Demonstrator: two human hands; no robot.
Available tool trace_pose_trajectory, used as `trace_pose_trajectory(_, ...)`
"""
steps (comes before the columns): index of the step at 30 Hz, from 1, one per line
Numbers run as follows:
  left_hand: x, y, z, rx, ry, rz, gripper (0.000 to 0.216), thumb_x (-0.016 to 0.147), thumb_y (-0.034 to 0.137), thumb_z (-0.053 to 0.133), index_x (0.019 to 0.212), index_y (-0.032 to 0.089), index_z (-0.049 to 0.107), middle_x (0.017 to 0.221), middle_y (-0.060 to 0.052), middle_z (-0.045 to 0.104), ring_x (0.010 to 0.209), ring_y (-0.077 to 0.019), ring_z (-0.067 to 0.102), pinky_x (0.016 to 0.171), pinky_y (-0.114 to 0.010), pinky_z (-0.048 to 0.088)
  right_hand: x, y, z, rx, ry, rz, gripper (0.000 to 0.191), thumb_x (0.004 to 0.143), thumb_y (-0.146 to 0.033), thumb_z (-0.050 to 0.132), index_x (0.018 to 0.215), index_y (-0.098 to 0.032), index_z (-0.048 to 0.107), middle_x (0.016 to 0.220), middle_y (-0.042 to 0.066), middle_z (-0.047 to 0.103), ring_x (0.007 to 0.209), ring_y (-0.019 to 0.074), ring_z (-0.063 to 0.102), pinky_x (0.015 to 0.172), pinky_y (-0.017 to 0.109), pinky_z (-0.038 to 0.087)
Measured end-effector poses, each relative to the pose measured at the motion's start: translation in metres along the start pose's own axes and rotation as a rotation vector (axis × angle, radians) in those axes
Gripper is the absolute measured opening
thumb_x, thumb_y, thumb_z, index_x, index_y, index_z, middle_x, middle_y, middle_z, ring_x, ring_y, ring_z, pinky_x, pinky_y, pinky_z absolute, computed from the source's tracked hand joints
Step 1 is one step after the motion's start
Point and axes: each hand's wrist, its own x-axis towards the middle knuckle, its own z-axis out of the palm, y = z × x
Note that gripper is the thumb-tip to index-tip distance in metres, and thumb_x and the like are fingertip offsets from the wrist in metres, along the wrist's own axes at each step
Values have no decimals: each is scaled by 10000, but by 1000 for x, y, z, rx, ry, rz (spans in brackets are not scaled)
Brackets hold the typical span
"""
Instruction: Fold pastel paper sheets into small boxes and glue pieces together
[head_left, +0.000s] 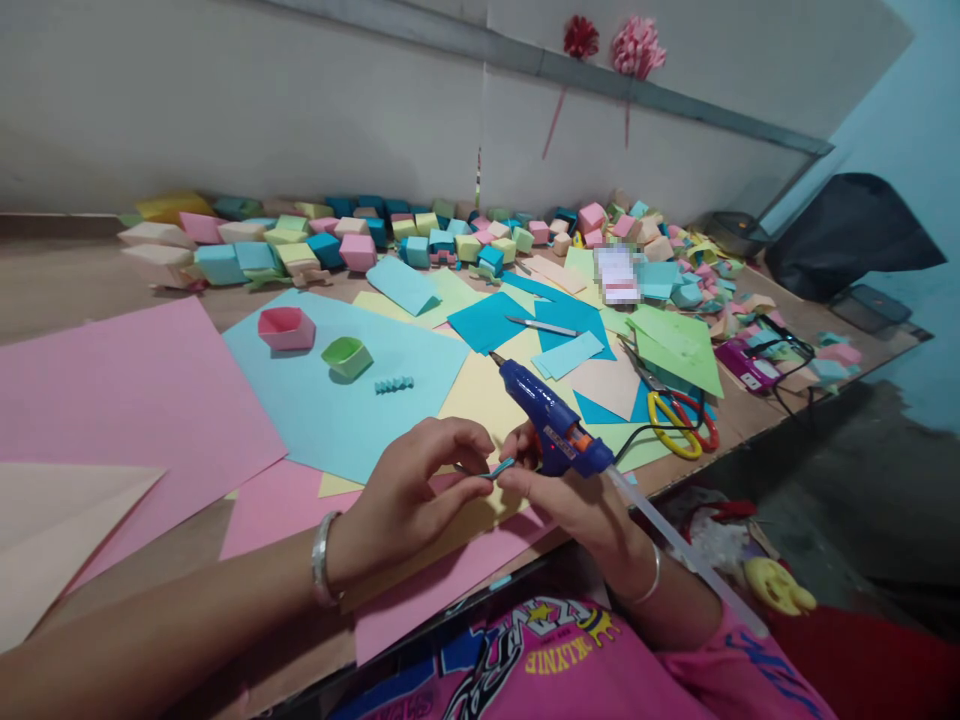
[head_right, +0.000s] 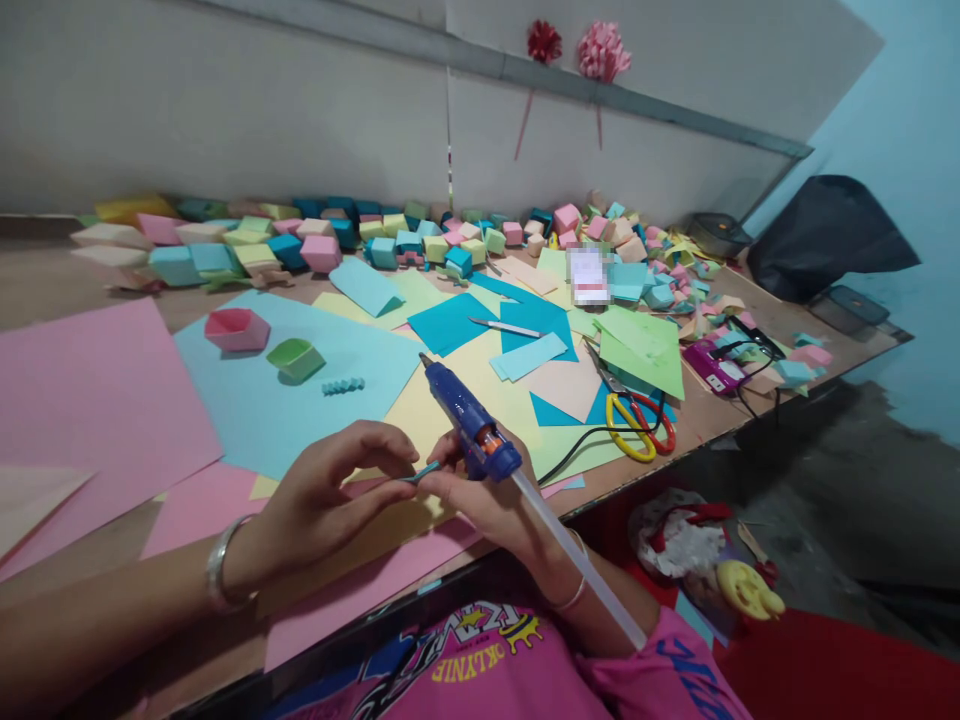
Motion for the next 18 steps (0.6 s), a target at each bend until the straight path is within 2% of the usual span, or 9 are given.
trace_pose_trajectory(6, 0, 1, -1, -9, -11, 72, 168, 841, 220, 667, 981, 204, 576, 869, -8, 667, 789, -125, 615, 708, -255, 481, 3, 7, -9, -69, -140, -10, 114, 687, -203, 698, 779, -209, 631, 735, -41, 595, 634, 92, 532, 576, 234, 435)
trace_pose_trajectory(12, 3, 2, 0, -37, -37, 102, 157, 840, 204, 667, 975, 208, 588, 896, -1, 672, 817, -119, 613, 718, -242, 473, 3, 13, -15, -81, -226, 60, 149, 723, -290, 717, 838, -214, 661, 673, -41, 561, 545, 79, 471, 495, 224, 385)
trace_pose_trajectory(15, 3, 3, 0, -39, -38, 100, 124, 842, 195, 661, 941, 205, 587, 866, 4, 671, 785, -117, 605, 702, -242, 467, 3, 16, -14, -9, -238, 71, 139, 730, -291, 713, 822, -211, 647, 698, -36, 580, 533, 76, 492, 490, 220, 404)
trace_pose_trajectory(18, 2, 4, 0, -43, -38, 93, 111, 840, 192, 661, 923, 200, 589, 850, 5, 670, 770, -117, 597, 690, -242, 459, 4, 16, -11, 91, -202, 26, 147, 681, -215, 727, 774, -206, 613, 725, -36, 603, 601, 88, 543, 542, 221, 441)
